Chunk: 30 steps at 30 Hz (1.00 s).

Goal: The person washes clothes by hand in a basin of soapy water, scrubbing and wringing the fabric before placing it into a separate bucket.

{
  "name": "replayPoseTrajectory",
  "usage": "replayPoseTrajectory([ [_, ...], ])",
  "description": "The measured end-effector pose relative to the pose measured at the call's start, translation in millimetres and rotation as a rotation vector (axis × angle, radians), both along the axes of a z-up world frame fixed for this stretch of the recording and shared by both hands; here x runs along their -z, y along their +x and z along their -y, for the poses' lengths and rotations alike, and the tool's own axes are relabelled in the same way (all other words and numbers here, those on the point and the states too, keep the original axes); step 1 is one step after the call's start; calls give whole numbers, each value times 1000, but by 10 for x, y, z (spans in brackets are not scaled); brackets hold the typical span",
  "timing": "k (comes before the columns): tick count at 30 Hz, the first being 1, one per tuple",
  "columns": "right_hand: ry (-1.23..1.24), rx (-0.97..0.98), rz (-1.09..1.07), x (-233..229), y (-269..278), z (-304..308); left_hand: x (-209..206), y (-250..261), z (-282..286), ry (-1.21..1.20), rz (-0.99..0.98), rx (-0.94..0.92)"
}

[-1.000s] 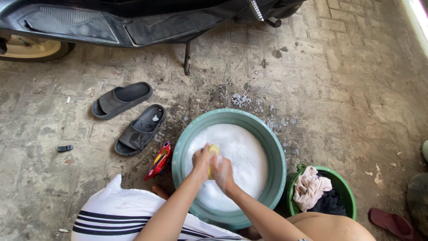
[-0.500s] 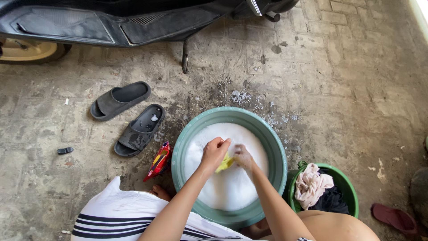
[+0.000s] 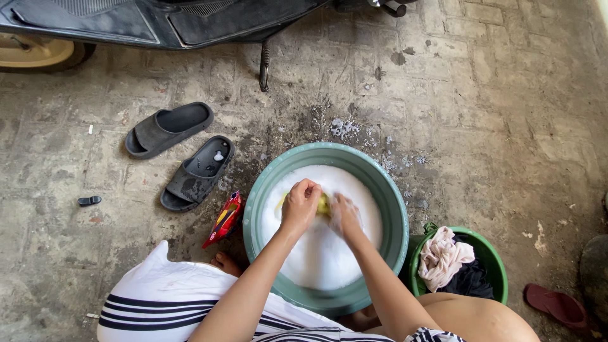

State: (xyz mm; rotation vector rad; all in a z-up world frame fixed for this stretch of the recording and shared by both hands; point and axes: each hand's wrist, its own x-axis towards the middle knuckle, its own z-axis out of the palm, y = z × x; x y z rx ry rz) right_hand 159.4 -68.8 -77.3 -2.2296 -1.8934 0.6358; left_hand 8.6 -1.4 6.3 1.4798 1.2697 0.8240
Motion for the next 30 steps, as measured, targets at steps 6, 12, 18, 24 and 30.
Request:
replayPoseTrajectory([
  [6, -302, 257, -36, 1015, 89, 565, 448, -53, 12, -278, -73, 15],
  [12, -123, 568, -1224, 242, 46, -39, 524, -82, 43, -687, -111, -14],
  [18, -152, 450, -1446, -1136, -265, -435, 515, -104, -74, -952, 132, -200],
  [24, 377, 75, -1101, -1205, -846, -212, 836, -168, -179, -853, 878, -140],
  [30, 205, 424, -602, -1115, -750, -326, 784, 22, 86, -948, 589, -175],
])
